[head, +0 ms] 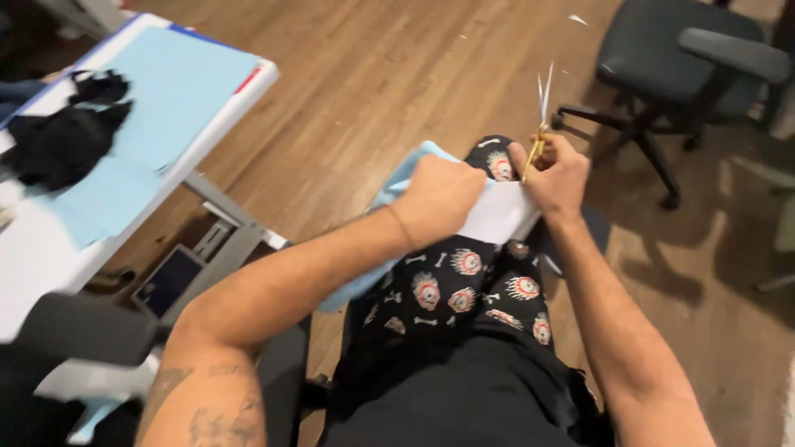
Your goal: Cutting and marking a piece of light blue leather material
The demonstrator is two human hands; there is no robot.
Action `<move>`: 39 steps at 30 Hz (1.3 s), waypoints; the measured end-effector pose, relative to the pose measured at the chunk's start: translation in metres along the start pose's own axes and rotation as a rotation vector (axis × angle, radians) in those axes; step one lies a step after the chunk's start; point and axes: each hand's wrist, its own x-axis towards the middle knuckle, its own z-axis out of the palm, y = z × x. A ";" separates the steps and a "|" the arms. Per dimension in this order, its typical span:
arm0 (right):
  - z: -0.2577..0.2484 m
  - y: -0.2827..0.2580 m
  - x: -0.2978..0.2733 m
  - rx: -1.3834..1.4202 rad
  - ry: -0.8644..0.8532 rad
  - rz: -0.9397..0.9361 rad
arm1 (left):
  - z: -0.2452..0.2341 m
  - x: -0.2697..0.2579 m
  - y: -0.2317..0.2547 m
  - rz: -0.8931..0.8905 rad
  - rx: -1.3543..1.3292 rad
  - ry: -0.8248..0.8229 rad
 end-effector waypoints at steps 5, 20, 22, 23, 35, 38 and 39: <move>0.009 0.007 -0.013 0.190 0.064 0.227 | -0.002 0.035 -0.038 0.014 -0.648 -0.483; -0.080 -0.124 -0.113 0.940 -0.539 0.606 | 0.040 0.030 -0.036 -0.631 -1.406 -0.469; -0.074 -0.126 -0.123 0.932 -0.551 0.687 | 0.028 0.035 -0.032 -0.684 -1.427 -0.441; -0.071 -0.128 -0.128 0.922 -0.559 0.751 | 0.022 0.039 -0.031 -0.726 -1.442 -0.398; -0.056 -0.134 -0.100 0.955 -0.513 0.990 | 0.020 0.040 -0.027 -0.694 -1.331 -0.257; -0.042 -0.134 -0.122 1.026 -0.429 0.959 | 0.021 0.039 -0.027 -0.689 -1.358 -0.242; -0.043 -0.136 -0.122 1.026 -0.429 0.961 | 0.022 0.038 -0.027 -0.690 -1.358 -0.244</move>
